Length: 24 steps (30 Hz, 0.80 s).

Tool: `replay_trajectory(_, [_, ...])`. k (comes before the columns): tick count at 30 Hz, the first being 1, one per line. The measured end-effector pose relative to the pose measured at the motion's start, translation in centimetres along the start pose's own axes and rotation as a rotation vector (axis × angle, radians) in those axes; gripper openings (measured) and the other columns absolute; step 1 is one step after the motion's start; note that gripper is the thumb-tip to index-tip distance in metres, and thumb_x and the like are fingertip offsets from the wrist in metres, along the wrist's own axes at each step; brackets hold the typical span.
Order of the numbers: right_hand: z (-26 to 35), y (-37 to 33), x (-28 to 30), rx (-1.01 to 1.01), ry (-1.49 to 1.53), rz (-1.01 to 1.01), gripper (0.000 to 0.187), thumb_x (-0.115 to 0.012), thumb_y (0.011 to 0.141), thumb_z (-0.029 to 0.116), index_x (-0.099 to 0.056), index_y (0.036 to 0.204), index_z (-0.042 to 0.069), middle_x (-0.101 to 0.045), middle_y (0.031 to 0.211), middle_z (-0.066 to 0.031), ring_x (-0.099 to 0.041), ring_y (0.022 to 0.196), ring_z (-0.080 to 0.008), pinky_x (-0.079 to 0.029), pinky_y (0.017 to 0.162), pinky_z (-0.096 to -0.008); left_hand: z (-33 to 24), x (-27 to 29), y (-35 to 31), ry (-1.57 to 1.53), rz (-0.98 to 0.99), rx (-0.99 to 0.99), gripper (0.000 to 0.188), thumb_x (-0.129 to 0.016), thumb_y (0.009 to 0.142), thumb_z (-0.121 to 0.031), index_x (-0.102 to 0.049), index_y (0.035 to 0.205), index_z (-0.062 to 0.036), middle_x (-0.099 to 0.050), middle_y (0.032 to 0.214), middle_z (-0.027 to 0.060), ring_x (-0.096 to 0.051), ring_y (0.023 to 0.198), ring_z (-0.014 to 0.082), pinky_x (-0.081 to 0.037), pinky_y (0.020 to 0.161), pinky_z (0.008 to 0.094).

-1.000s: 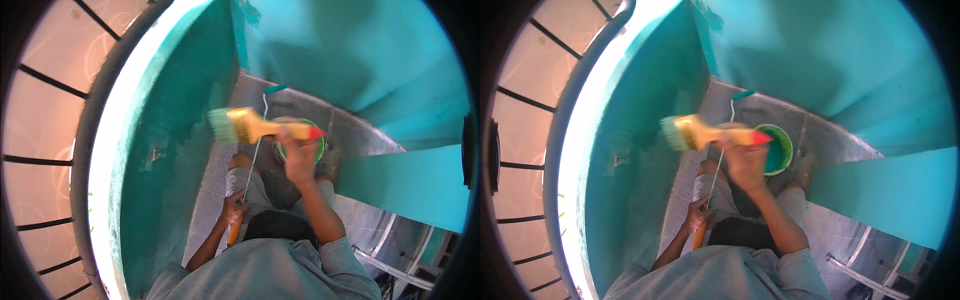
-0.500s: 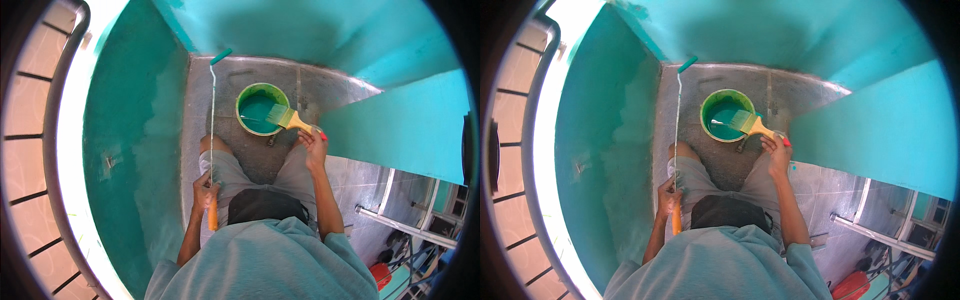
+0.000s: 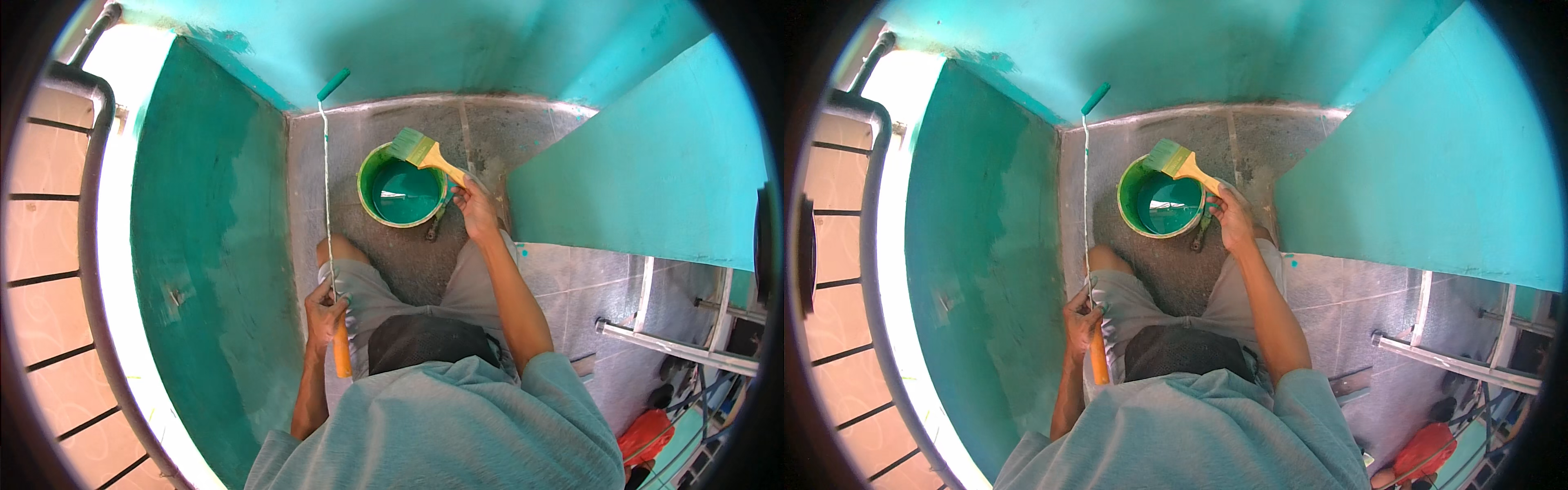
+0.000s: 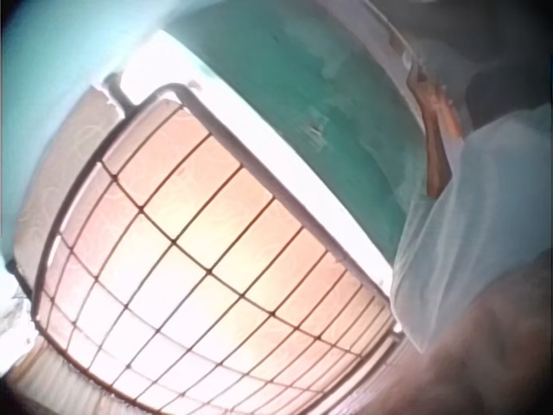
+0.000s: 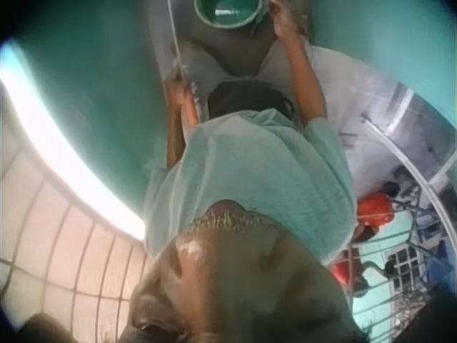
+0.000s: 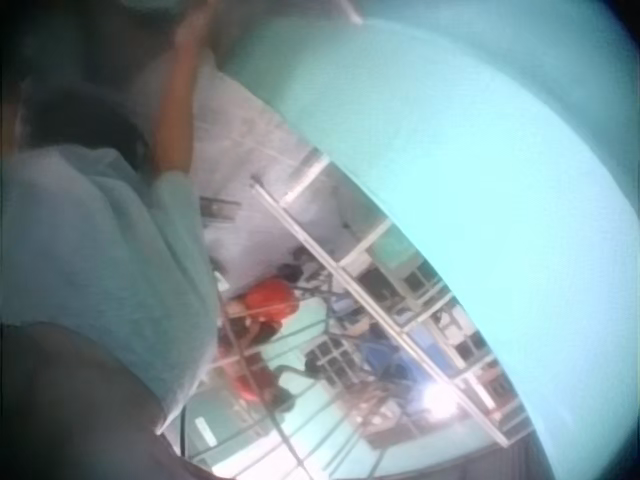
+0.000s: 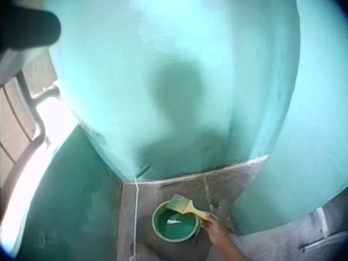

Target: The person paints the walls of a spiral staircase with green paint using a roller and a brush. They alternate between the roller for larger areas and the brush for edges and corners.

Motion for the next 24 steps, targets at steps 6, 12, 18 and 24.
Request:
replay_trajectory(6, [-0.9, 1.5, 0.9, 0.011, -0.255, -0.107, 0.025, -0.062, 0.084, 0.025, -0.062, 0.099, 0.005, -0.058, 0.084, 0.0022, -0.047, 0.070, -0.0061, -0.037, 0.061, -0.0210, -0.8, -0.4, 0.5, -0.028, 0.037, 0.047, 0.050, -0.056, 0.074, 0.007, -0.051, 0.123, 0.0026, -0.051, 0.072, -0.0057, -0.044, 0.059, 0.0029, -0.034, 0.052, 0.0168])
replay_trajectory(12, [-1.2, 1.8, 1.6, 0.012, -0.322, -0.128, 0.026, -0.063, 0.084, 0.025, -0.063, 0.101, 0.005, -0.057, 0.081, 0.0027, -0.046, 0.068, -0.0061, -0.037, 0.060, -0.0207, -1.3, -0.4, 0.4, -0.021, 0.002, 0.040, 0.051, -0.059, 0.073, 0.007, -0.051, 0.123, 0.0022, -0.049, 0.070, -0.0059, -0.043, 0.058, 0.0028, -0.033, 0.052, 0.0171])
replay_trajectory(18, [-0.1, 0.8, 1.1, 0.056, -0.366, -0.128, 0.024, -0.064, 0.084, 0.023, -0.065, 0.099, 0.005, -0.056, 0.073, 0.0031, -0.048, 0.063, -0.0044, -0.038, 0.056, -0.0181, -3.0, -1.0, 0.0, -0.009, -0.028, 0.011, 0.049, -0.060, 0.074, 0.005, -0.053, 0.122, 0.0006, -0.047, 0.069, -0.0050, -0.043, 0.057, 0.0040, -0.035, 0.052, 0.0182])
replay_trajectory(24, [-0.7, 1.5, 2.1, 0.076, -0.273, -0.068, 0.023, -0.064, 0.084, 0.021, -0.065, 0.099, 0.003, -0.060, 0.077, 0.0005, -0.051, 0.066, -0.0060, -0.040, 0.058, -0.0197, -2.2, -1.4, 0.1, -0.010, -0.047, -0.007, 0.050, -0.059, 0.074, 0.002, -0.052, 0.124, -0.0014, -0.048, 0.068, -0.0042, -0.044, 0.055, 0.0051, -0.037, 0.051, 0.0189])
Point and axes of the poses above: each hand's wrist, its own y-axis towards the middle knuckle, its own x-axis out of the back of the hand, z = x × y, the point moved 3 cm from there along y, towards the middle knuckle
